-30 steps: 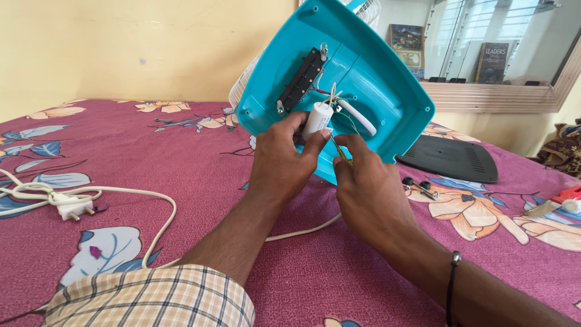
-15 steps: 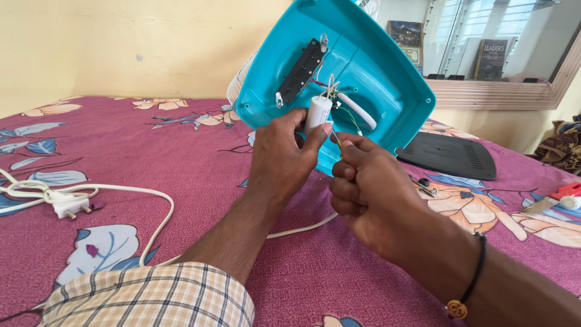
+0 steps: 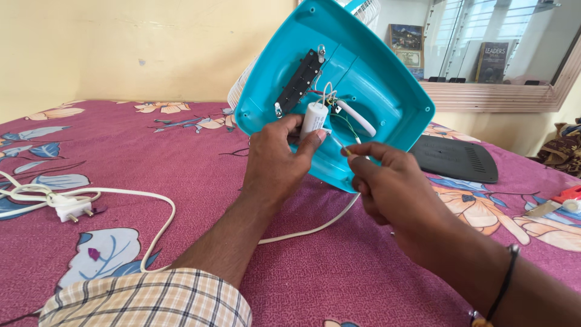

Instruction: The person works on the internal wiring of a teal electric fan base, using a screwdriver to tighten connections on a white capacitor and a black switch assembly. The fan remains disassembled throughout the clip.

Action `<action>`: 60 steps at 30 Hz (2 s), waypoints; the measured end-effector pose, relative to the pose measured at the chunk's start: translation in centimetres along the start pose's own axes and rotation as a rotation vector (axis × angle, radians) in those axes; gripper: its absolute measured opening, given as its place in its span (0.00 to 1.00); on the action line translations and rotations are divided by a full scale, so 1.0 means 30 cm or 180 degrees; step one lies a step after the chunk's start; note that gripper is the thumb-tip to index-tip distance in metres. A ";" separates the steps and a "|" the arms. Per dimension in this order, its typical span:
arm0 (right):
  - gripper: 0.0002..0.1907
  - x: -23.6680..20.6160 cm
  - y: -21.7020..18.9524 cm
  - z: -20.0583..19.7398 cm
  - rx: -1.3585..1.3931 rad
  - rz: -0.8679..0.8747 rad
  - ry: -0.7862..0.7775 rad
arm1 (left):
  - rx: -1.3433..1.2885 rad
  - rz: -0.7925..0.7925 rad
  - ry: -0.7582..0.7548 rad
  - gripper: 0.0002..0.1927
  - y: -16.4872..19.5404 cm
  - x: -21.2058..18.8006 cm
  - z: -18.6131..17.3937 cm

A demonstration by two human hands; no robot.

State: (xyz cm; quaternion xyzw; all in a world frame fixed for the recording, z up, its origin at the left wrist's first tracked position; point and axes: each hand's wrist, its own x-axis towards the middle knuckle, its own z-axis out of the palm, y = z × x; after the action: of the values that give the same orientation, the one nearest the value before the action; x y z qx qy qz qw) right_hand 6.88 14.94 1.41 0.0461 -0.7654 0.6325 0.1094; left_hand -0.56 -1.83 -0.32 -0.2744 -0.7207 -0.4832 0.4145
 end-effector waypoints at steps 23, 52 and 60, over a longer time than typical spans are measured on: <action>0.20 -0.052 -0.016 0.047 -0.2668 -0.1334 0.0661 | 0.0073 -0.0105 -0.0109 0.17 -0.002 -0.001 0.006; 0.12 0.008 0.004 0.091 0.1227 0.0181 -0.0030 | 0.0302 -0.0088 0.0179 0.22 0.047 -0.011 0.044; 0.07 0.082 0.063 0.043 0.2810 0.0565 -0.0851 | 0.0193 -0.0025 0.0340 0.20 0.040 -0.009 0.049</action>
State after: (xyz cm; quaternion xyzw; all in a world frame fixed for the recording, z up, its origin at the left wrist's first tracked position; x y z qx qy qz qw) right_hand 3.95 14.20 -0.07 0.1037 -0.4316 0.8930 -0.0747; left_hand 0.05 0.00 -0.27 -0.2328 -0.7129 -0.4767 0.4586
